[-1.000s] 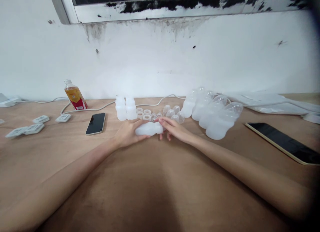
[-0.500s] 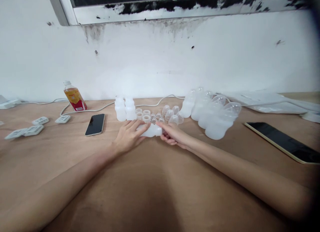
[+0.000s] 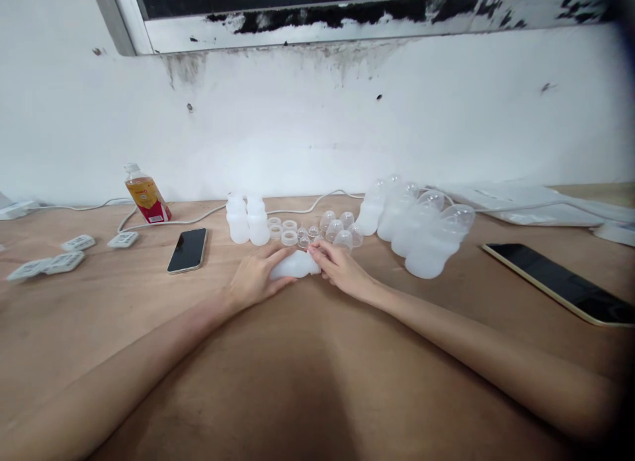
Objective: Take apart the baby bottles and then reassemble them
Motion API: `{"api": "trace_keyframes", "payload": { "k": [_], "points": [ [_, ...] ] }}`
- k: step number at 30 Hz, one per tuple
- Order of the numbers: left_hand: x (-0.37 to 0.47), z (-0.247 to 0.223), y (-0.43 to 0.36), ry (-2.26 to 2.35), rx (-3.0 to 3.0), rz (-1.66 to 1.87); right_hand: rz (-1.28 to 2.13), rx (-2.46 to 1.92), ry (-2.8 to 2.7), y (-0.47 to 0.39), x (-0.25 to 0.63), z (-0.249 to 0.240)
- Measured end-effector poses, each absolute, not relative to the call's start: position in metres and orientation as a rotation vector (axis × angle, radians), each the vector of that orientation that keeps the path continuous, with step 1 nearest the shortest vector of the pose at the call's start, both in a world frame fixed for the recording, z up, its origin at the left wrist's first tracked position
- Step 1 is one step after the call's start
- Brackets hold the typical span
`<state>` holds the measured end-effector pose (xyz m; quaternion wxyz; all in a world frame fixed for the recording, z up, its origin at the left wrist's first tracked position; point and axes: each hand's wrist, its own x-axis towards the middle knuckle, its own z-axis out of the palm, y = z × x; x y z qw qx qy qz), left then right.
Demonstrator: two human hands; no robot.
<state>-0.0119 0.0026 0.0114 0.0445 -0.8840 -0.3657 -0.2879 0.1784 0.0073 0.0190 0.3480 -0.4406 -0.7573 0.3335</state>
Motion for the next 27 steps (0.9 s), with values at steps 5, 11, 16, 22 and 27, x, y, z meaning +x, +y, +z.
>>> {"api": "trace_keyframes", "payload": {
  "k": [5,11,16,22,27],
  "points": [
    [-0.015,0.013,0.001,-0.874,-2.436,-0.707,1.428,-1.193,-1.561,0.004,0.172,0.02],
    [-0.016,0.014,0.0,-0.808,-2.362,-0.704,1.804,-1.197,-1.403,0.003,0.173,0.031],
    [-0.016,0.006,0.004,-0.945,-2.429,-0.81,1.416,-1.373,-1.884,0.009,0.18,0.04],
    [-0.02,0.001,0.012,-1.503,-2.504,-1.061,-0.225,-1.786,-2.089,0.023,0.208,0.046],
    [-0.02,0.004,0.014,-1.697,-2.519,-1.16,-0.409,-1.951,-2.183,0.033,0.218,0.034]
  ]
}}
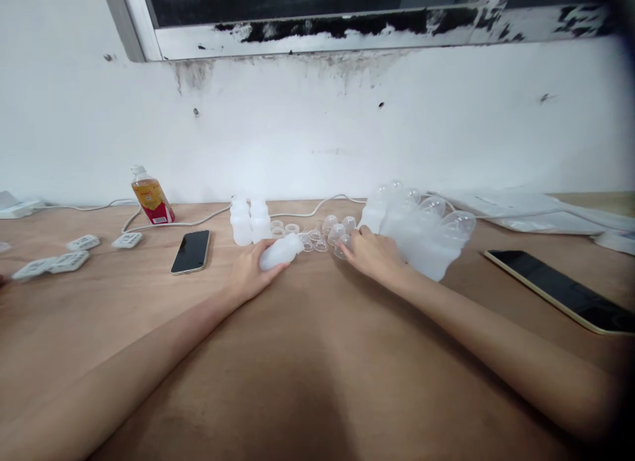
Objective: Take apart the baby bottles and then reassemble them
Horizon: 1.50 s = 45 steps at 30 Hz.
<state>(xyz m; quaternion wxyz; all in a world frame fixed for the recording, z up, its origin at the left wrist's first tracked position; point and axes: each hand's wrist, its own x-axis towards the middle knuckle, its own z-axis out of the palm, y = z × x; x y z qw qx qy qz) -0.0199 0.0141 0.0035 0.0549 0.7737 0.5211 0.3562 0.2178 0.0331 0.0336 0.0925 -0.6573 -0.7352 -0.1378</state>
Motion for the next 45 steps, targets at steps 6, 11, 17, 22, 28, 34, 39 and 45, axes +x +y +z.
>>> {"api": "trace_keyframes", "payload": {
  "k": [6,11,17,22,28,34,39,45],
  "points": [
    [-0.019,0.004,0.014,1.538,2.327,1.098,-0.29,-1.782,-2.351,0.022,0.201,0.025],
    [-0.019,0.003,0.014,1.513,2.338,1.078,-0.079,-1.492,-2.48,0.009,0.187,0.013],
    [-0.019,0.005,0.014,1.512,2.321,1.07,0.529,-1.331,-2.009,0.021,0.191,0.0],
    [-0.019,0.006,0.013,1.53,2.331,1.043,1.464,-1.006,-1.323,0.038,0.199,0.002],
    [-0.019,0.006,0.012,1.533,2.355,1.024,1.589,-0.9,-1.185,0.039,0.2,0.003],
    [-0.019,0.004,0.013,1.533,2.365,1.027,1.609,-0.891,-1.167,0.039,0.2,0.002],
    [-0.019,0.004,0.013,1.528,2.387,1.005,1.577,-0.909,-1.192,0.039,0.2,0.001],
    [-0.018,0.003,0.011,1.474,2.53,0.977,1.438,-0.848,-1.496,0.029,0.195,0.003]
  ]
}}
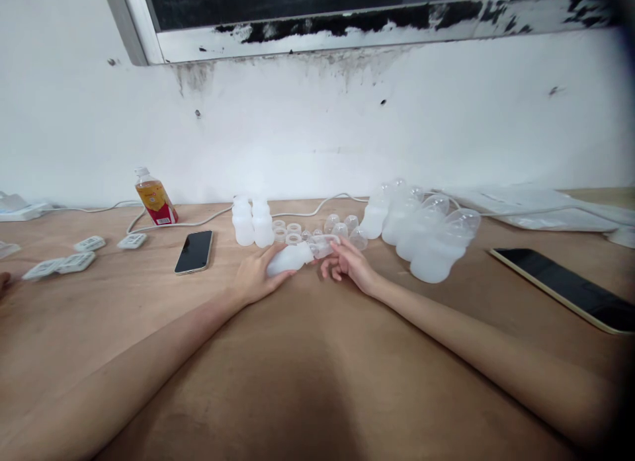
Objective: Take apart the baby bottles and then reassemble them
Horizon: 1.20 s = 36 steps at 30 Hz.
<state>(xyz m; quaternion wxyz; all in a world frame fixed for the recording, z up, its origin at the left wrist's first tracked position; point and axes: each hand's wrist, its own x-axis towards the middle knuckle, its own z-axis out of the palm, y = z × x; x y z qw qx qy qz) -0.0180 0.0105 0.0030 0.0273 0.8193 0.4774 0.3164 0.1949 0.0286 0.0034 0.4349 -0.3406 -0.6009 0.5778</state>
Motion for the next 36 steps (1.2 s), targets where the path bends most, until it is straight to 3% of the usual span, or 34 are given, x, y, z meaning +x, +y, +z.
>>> {"api": "trace_keyframes", "payload": {
  "k": [7,15,25,28,31,36],
  "points": [
    [-0.019,0.006,0.005,1.373,2.508,0.935,1.2,-0.81,-1.805,0.024,0.195,0.001],
    [-0.013,0.017,0.004,1.145,2.186,0.973,1.44,-0.698,-1.776,0.022,0.196,0.003],
    [-0.016,0.025,0.009,0.79,1.122,0.543,1.4,-0.627,-1.889,0.019,0.198,0.013],
    [-0.008,0.021,0.005,0.674,0.993,0.568,1.217,-0.783,-1.934,0.017,0.198,0.028],
    [0.005,0.011,0.001,0.612,1.049,0.827,0.92,-0.958,-1.969,0.012,0.198,0.053],
    [0.013,-0.006,0.005,0.787,1.169,1.175,0.131,-1.295,-2.196,-0.003,0.213,0.1]
  ]
}}
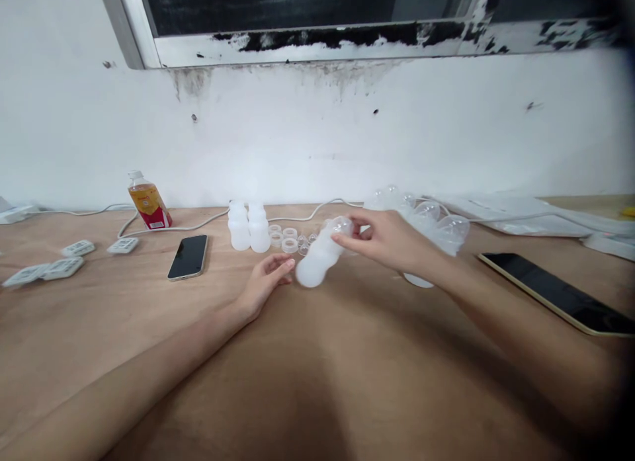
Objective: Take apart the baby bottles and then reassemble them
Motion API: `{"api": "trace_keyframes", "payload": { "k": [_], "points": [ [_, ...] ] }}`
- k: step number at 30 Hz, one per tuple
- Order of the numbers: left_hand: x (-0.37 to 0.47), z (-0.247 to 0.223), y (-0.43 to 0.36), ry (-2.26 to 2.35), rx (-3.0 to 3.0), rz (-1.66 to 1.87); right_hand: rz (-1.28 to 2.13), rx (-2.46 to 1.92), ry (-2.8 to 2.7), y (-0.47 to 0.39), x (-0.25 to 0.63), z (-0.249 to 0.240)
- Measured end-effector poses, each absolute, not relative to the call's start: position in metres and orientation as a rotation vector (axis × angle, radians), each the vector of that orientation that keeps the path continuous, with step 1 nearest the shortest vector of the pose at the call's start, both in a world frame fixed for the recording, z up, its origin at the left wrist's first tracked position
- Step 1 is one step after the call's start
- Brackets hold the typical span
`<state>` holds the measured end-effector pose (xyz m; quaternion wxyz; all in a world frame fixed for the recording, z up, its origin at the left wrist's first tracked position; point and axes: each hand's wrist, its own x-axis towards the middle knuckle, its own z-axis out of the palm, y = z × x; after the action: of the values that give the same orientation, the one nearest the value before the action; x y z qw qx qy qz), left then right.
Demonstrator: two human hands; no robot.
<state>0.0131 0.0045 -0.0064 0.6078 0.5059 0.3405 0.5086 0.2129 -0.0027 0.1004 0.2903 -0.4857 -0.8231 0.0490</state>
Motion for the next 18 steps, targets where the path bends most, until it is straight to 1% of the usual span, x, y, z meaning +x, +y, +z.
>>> {"api": "trace_keyframes", "payload": {
  "k": [3,6,12,18],
  "points": [
    [0.012,-0.007,0.006,0.897,1.24,1.18,-0.166,-1.753,-2.182,-0.003,0.232,0.113],
    [0.011,-0.004,0.005,0.948,1.296,1.141,-0.267,-2.058,-2.111,0.004,0.248,0.113],
    [0.013,-0.003,0.002,0.957,1.325,1.111,-0.387,-2.267,-1.993,0.017,0.256,0.112],
    [0.013,-0.001,0.001,0.968,1.333,1.088,-0.355,-2.259,-1.924,0.029,0.26,0.106]
  ]
}}
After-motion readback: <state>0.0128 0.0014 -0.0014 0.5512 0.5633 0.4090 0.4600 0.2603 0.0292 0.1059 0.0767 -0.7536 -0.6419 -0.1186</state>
